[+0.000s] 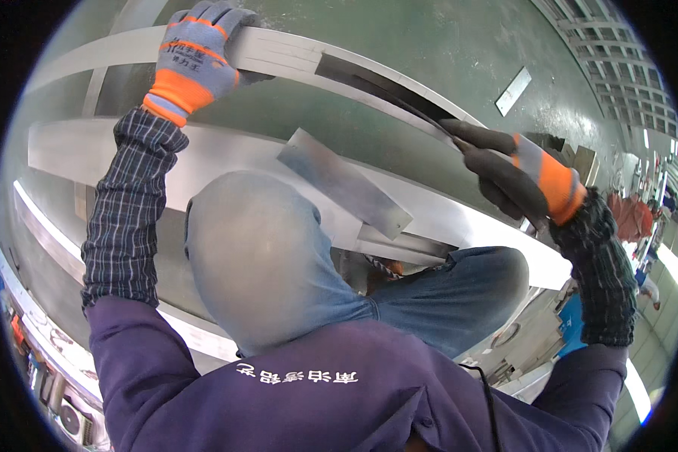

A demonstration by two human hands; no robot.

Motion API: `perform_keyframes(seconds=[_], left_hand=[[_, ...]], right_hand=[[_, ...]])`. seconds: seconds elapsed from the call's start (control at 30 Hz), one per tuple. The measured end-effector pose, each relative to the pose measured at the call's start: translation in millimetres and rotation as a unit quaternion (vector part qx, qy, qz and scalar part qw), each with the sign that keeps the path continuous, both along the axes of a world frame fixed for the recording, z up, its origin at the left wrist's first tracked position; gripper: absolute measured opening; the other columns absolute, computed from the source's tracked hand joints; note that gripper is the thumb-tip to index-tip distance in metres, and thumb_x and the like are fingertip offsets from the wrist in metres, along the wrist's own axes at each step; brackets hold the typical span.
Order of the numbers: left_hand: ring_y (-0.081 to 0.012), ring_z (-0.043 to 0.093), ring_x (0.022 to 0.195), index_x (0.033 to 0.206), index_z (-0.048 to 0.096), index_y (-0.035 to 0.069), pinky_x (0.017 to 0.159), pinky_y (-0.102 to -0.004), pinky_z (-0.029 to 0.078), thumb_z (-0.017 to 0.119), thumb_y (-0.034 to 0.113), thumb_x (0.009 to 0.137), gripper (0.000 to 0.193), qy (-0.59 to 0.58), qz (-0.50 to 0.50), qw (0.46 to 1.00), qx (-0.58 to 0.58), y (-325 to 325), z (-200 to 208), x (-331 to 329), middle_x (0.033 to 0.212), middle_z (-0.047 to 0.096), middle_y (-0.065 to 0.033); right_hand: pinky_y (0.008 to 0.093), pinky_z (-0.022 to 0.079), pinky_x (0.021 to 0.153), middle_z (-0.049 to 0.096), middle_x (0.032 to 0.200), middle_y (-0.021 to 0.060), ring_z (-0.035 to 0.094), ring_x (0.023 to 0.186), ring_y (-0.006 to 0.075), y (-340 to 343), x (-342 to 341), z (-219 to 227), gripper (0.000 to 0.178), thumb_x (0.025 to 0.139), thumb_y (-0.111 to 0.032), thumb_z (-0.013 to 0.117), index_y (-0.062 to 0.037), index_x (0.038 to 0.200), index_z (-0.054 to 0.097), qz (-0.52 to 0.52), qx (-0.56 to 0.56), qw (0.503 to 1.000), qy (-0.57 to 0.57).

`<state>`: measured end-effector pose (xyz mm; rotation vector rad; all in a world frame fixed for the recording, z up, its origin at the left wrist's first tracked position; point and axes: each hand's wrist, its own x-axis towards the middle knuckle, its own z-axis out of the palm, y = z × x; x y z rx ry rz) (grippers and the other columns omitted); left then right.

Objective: The person welds metal frames using a handheld welding torch, then scrapes the welded joints with a metal file. The person handles several metal frame pieces, positioning them for welding and cleaning the seams afterward.

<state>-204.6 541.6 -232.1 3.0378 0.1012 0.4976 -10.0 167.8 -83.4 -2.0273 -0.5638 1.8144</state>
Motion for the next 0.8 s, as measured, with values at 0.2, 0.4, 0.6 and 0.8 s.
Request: perform_keyframes(seconds=[0.2,0.4,0.6,0.8], left_hand=[[-0.0322,0.063,0.108,0.117,0.068,0.015,0.094,-0.0461,0.050,0.094,0.038,0.059,0.068,0.001,0.010,1.000,0.001,4.5,-5.5,-14.5,0.114,0.068,-0.0073],[-0.0334,0.062,0.110,0.118,0.067,0.014,0.096,-0.0463,0.049,0.094,0.036,0.058,0.069,-0.002,0.005,1.000,0.024,0.5,-3.1,-4.0,0.117,0.068,-0.0093],[-0.0345,0.062,0.110,0.117,0.068,0.014,0.097,-0.0476,0.049,0.093,0.031,0.057,0.068,0.003,0.015,1.000,-0.006,-4.6,3.6,-17.1,0.115,0.068,-0.0092],[-0.0345,0.062,0.110,0.116,0.068,0.014,0.097,-0.0473,0.048,0.093,0.033,0.057,0.066,-0.004,0.006,1.000,-0.013,-10.7,6.3,-2.9,0.114,0.068,-0.0083]], right_hand=[[0.0222,0.041,0.039,0.053,0.058,-0.0029,0.050,0.042,0.0067,-32.9,6.9,66.8,0.063,0.107,-0.035,0.048,0.0014,0.157,0.038,0.003,-0.076,0.997,-0.016],[0.0225,0.039,0.039,0.050,0.059,-0.0039,0.046,0.044,0.0050,8.2,0.0,4.4,0.062,0.106,-0.038,0.053,-0.0069,0.158,0.040,0.015,0.003,1.000,0.006],[0.0226,0.046,0.046,0.058,0.069,-0.0026,0.052,0.048,0.0047,-27.8,9.5,62.7,0.058,0.107,-0.025,0.047,0.0018,0.157,0.038,0.031,-0.082,0.996,0.007],[0.0219,0.041,0.042,0.051,0.059,-0.0024,0.049,0.045,0.0055,-2.8,-2.9,13.4,0.062,0.106,-0.035,0.052,-0.0043,0.159,0.039,0.005,-0.018,1.000,-0.022]])
